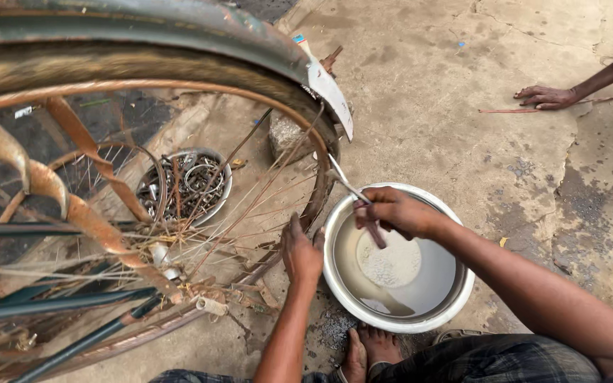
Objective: The person uses a screwdriver to pry the tire bead off the rim and then removes the inner tube from the bicycle wheel. They place the removed inner tube into a metal bowl of water.
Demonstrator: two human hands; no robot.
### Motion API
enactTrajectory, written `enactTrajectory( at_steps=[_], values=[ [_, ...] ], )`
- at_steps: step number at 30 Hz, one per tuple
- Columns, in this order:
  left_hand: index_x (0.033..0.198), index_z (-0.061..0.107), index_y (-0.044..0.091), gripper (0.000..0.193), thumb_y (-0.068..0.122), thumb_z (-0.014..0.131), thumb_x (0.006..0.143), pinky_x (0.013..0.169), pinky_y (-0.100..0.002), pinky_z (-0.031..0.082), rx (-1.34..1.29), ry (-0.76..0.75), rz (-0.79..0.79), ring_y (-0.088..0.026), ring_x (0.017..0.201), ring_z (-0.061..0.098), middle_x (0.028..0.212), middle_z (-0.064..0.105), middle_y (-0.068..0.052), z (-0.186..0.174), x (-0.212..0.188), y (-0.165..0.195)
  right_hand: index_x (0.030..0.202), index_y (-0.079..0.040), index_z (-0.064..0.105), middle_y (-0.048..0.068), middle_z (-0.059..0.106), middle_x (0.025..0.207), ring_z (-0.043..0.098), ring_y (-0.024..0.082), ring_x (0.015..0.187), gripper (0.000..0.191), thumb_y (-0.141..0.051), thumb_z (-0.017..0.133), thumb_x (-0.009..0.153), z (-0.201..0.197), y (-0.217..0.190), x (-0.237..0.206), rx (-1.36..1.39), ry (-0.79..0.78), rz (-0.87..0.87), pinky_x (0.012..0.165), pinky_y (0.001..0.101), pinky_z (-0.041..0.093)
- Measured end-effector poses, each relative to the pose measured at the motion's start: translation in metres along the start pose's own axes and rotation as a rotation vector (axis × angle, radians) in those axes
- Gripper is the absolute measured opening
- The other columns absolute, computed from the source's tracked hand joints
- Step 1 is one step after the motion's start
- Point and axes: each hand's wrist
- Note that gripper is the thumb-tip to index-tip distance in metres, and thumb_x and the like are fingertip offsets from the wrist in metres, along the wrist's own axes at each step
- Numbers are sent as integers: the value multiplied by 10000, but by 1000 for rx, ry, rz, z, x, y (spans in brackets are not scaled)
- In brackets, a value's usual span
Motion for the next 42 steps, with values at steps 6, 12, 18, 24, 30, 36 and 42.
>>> enactTrajectory(
  at_steps=[6,12,18,24,30,36,42],
  values=[
    [1636,119,99,1087,584,735,883,1243,-571,160,75,-370,-68,-443,1519,216,1666,208,-241,42,36,-55,1117,-80,634,79,622,782,530,111,595,222,-200,649,931,-11,-3,-16,-167,156,184,508,284,440],
    [1605,148,107,1121,686,719,833,1219,-603,125,134,-389,-26,-411,1533,199,1675,189,-209,47,40,-89,1066,-70,732,63,690,816,607,120,689,193,-194,720,919,-42,-27,12,-353,178,180,606,262,520],
    [1635,164,107,1233,664,779,723,1251,-522,222,-87,-501,-185,-385,1514,315,1642,306,-205,40,41,-98,1047,-10,709,70,712,872,631,127,684,217,-69,694,838,-54,-31,61,-216,125,425,618,271,552],
    [1653,94,170,1253,618,678,638,1267,-572,157,-287,-573,-249,-319,1436,538,1617,493,-92,33,34,-89,1110,-76,688,126,697,857,583,106,566,259,-270,621,952,-74,-20,57,8,-57,442,442,241,472],
    [1625,93,140,1139,610,756,828,1257,-578,21,130,-469,-147,-401,1566,109,1700,126,-179,47,39,-81,964,7,691,141,770,852,641,97,484,765,-639,283,981,-118,18,51,486,-50,272,414,205,527],
    [1558,342,65,836,474,693,918,1179,-623,266,25,-175,17,-437,1441,400,1533,461,-246,66,43,-76,1087,-21,757,115,751,865,623,139,620,369,-207,463,962,-93,67,49,-395,3,338,519,301,533],
    [1300,562,59,560,434,723,917,1031,-578,408,81,66,7,-401,1194,578,1247,649,-189,92,46,-68,1183,-145,716,95,707,859,649,216,792,429,-477,490,1033,-35,74,75,-712,-90,453,777,396,534]
  ],
)
Point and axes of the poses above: each hand's wrist, its own x-axis towards the middle knuckle, its own z-axis out of the palm, y = z × x
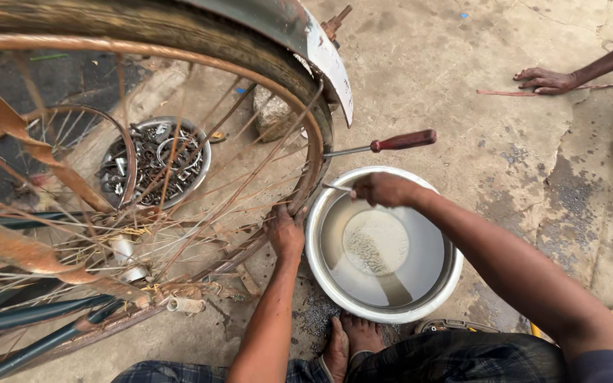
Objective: The person uses a screwdriver to pry the tire bead off the rim and then removes the inner tube from the bicycle wheel. They place the removed inner tube into a metal bowl of water.
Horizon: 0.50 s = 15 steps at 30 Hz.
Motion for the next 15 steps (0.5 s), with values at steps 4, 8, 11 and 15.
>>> enactTrajectory(
  at_steps=[4,8,11,15],
  values=[
    [1189,614,56,489,385,773,864,1017,-564,403,-5,79,-14,-385,1153,596,1181,670,-177,12,3,4,1149,-133,758,65,709,885,672,199,844,446,-491,549,984,-32,-18,5,-81,11,-63,835,416,522],
    [1133,633,63,439,329,801,827,970,-553,403,-31,77,-68,-362,1138,608,1126,685,-147,24,8,4,1150,-126,781,128,735,861,688,222,811,450,-483,570,975,-45,-28,6,-144,-101,-75,812,416,562],
    [1077,650,86,366,295,810,822,1012,-534,403,-63,51,-116,-326,1113,626,1078,703,-121,32,13,5,1177,-123,759,82,736,864,685,203,802,441,-469,584,967,-36,-36,18,-109,-81,-98,807,387,564],
    [1076,658,77,359,274,801,812,1026,-529,417,-25,98,-137,-334,1103,632,1073,710,-138,42,16,8,1170,-103,766,74,725,839,679,185,805,433,-448,572,993,-24,-38,39,-111,-61,-158,794,373,557]
  ],
)
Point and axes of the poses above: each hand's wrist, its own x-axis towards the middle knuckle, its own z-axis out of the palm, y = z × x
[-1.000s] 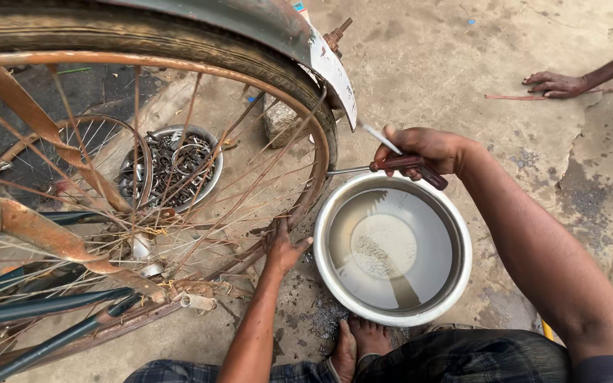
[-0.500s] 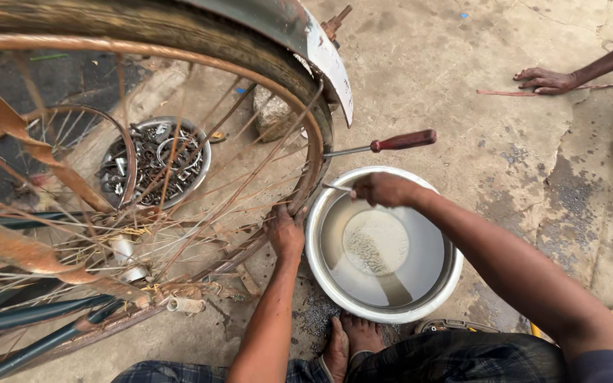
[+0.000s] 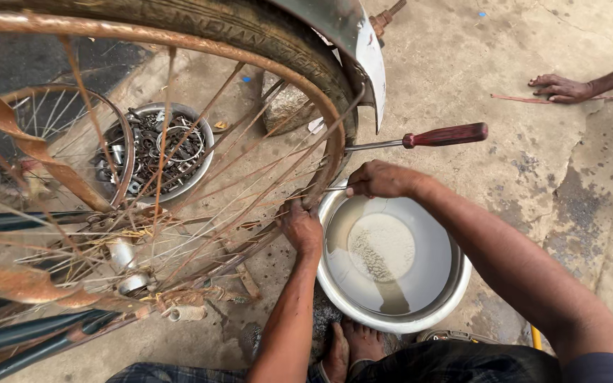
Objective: The person uses a screwdriver to pry the tire bead off the rim and then removes the inner tube from the bicycle wheel. They place the removed inner tube into a metal bowl of water.
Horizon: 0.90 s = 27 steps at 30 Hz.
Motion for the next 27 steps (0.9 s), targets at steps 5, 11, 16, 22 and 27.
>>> enactTrajectory(
  at_steps=[5,11,16,22,27],
  values=[
    [1117,672,64,335,257,754,856,986,-572,402,-74,138,79,-390,1110,616,1080,713,-168,6,2,13,1118,-117,762,-7,725,806,578,138,663,380,-404,548,992,37,-3,0,370,55,-41,620,317,533],
    [1193,576,56,397,372,694,984,1129,-586,361,-119,-48,56,-366,1190,600,1040,703,-169,18,-1,11,1023,-65,651,-18,493,636,312,112,466,236,-191,452,1006,105,-38,-17,1328,181,385,395,324,264],
    [1354,472,4,578,443,620,1009,1151,-560,332,-229,9,329,-367,1275,544,1211,629,-199,24,-12,-13,902,-118,484,16,436,590,300,144,424,214,-252,404,1048,123,-114,-5,1805,377,348,381,313,268],
    [1461,403,8,720,532,561,994,1167,-506,322,-709,-381,159,-333,1372,475,1406,524,-182,-63,-23,-31,951,-116,523,21,510,640,345,126,449,163,-193,402,1027,123,-149,-4,1948,438,332,395,293,312],
    [1549,346,11,839,606,511,982,1180,-462,314,-1140,-297,155,-305,1452,418,1569,436,-167,-166,-121,-5,965,-125,521,24,530,674,348,124,466,120,-196,435,1009,126,-137,-8,1913,463,360,412,292,309]
  ],
)
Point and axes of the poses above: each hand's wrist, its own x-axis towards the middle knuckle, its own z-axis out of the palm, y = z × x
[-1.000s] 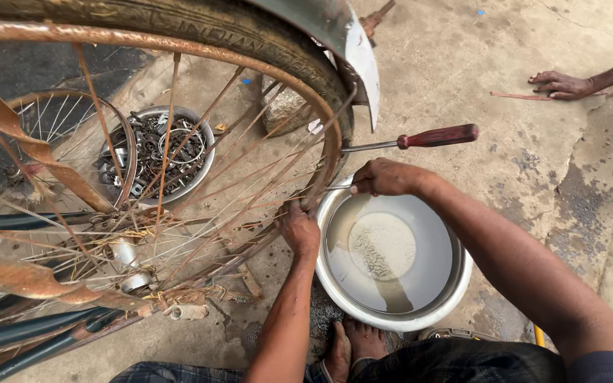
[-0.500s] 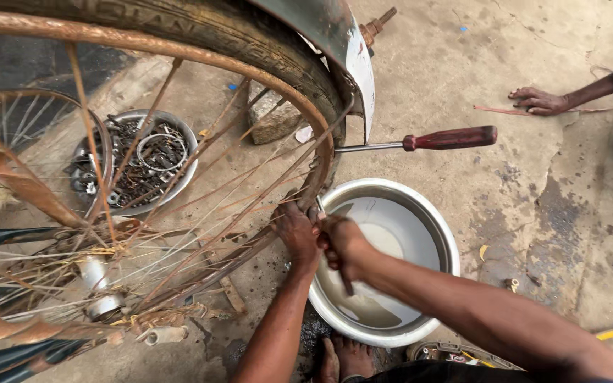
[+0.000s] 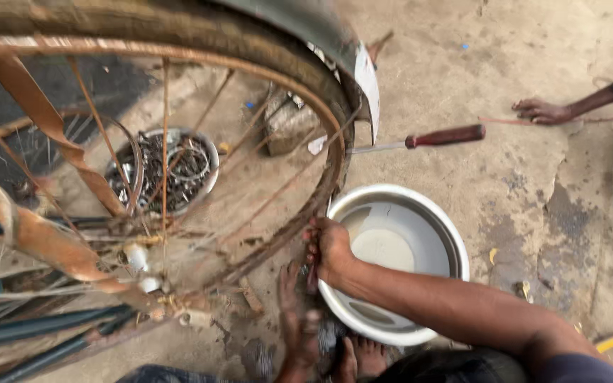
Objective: The person uses a screwdriver to pry the tire bead off the rim and then removes the inner tube from the bicycle wheel. They place the removed inner tube into a metal bowl of water.
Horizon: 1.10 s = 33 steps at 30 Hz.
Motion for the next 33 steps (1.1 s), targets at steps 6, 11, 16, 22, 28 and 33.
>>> enactTrajectory(
  at_steps=[6,11,16,22,28,33],
  values=[
    [1528,409,-38,946,736,413,984,1160,-488,411,13,284,144,-336,1434,450,1553,388,-184,54,26,-4,947,-93,532,67,580,709,466,151,517,147,-206,455,1001,-2,3,17,-56,-125,-4,469,306,403],
    [1552,151,-11,941,717,382,1002,1118,-480,414,-122,510,24,-277,1398,395,1548,304,-103,39,69,2,997,-23,571,109,675,865,663,200,726,397,-405,474,1045,-52,-52,36,-535,-410,226,679,319,567],
    [1525,397,140,694,439,638,948,821,-404,472,-401,805,-326,-221,997,529,1215,603,-116,10,113,-8,1081,-22,613,166,685,985,687,290,875,343,-311,461,975,-98,-180,36,-520,-328,-128,800,423,604],
    [1125,753,50,328,312,783,929,668,-297,527,-402,625,-45,-142,739,640,910,740,-44,-14,118,-45,1352,83,597,251,728,1097,726,236,689,914,-736,453,972,-110,-288,5,-513,-1089,-139,582,323,584],
    [1175,749,58,388,349,787,921,803,-294,564,-238,354,18,-142,1013,707,1099,775,-67,-41,115,-55,1420,106,548,272,738,999,644,132,512,558,-264,610,1007,-78,-289,-37,-907,-1035,-143,446,255,530],
    [1064,756,41,341,343,785,907,764,-333,595,-321,327,18,-159,949,724,1042,767,-64,-46,120,-56,1461,-82,491,195,733,1003,645,114,546,557,-106,592,914,-78,-244,-73,-971,-929,-144,497,272,561]
  ],
)
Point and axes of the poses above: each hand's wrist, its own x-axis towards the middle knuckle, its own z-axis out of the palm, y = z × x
